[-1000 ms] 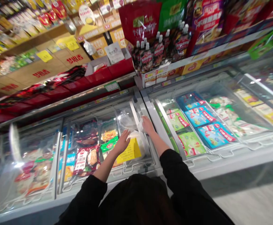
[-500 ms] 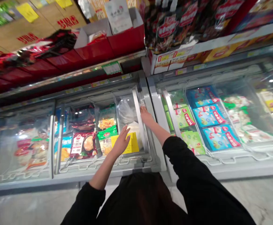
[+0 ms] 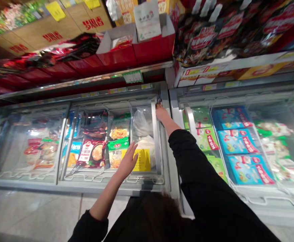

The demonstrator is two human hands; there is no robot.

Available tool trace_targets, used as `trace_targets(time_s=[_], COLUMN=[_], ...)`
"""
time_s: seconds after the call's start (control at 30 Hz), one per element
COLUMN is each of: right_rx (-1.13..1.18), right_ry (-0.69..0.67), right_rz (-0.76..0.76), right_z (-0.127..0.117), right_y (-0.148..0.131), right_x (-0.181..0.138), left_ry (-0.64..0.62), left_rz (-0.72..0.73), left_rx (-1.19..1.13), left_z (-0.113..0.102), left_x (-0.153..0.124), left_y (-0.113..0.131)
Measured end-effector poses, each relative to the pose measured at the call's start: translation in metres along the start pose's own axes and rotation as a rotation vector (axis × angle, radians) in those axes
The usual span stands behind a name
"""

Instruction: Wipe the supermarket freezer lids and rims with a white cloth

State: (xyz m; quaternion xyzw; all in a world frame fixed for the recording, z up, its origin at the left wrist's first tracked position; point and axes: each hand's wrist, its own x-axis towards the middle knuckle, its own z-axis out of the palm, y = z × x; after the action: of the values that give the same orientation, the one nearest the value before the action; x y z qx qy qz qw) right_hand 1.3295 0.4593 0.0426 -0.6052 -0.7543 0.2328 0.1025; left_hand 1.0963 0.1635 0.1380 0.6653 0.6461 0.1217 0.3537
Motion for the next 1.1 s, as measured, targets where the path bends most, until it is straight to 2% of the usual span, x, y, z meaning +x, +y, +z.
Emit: trace_targets(time_s=[0.13,0.33,0.53,0.67,0.77,0.9,1.1], right_rx=[-0.036,-0.053,-0.06,-0.067,-0.072,-0.057,0.005], right_ry=[-0.085,-0.145,-0.151,-0.126,-0.1,-0.074,-0.063], right_rz=[-0.031,-0.026,0.005,0.065,0.14,0.243,0.415], right_z=[0.011,0.046,0.08,0.098,0.109,0.122,0.133], right_y=[-0.003,-0.017,-0.039,-0.055,-0.069,-0.088,-0.102], right_x=[-0.051,-0.19,-0.331,-0.401,-0.435,-0.466,-0.478], left_ry=[-0.024,-0.076,-0.107,-0.123,-0.142,-0.175,-0.256], left_rz=[0.02,0.123,0.208,0.224,0.242,0.266,0.258], left_rx=[-0.001,0.031,0.019,0.008,0.005,0.007,-0.001], left_z=[0.005,0.014,0.021,0.022,0.021,0.021,0.025], left_x=[0.0,-0.012,-0.046,-0.077,-0.101,-0.13,-0.17], left_y=[0.006,0.018,0.019,0.014,0.009,0.001,-0.01])
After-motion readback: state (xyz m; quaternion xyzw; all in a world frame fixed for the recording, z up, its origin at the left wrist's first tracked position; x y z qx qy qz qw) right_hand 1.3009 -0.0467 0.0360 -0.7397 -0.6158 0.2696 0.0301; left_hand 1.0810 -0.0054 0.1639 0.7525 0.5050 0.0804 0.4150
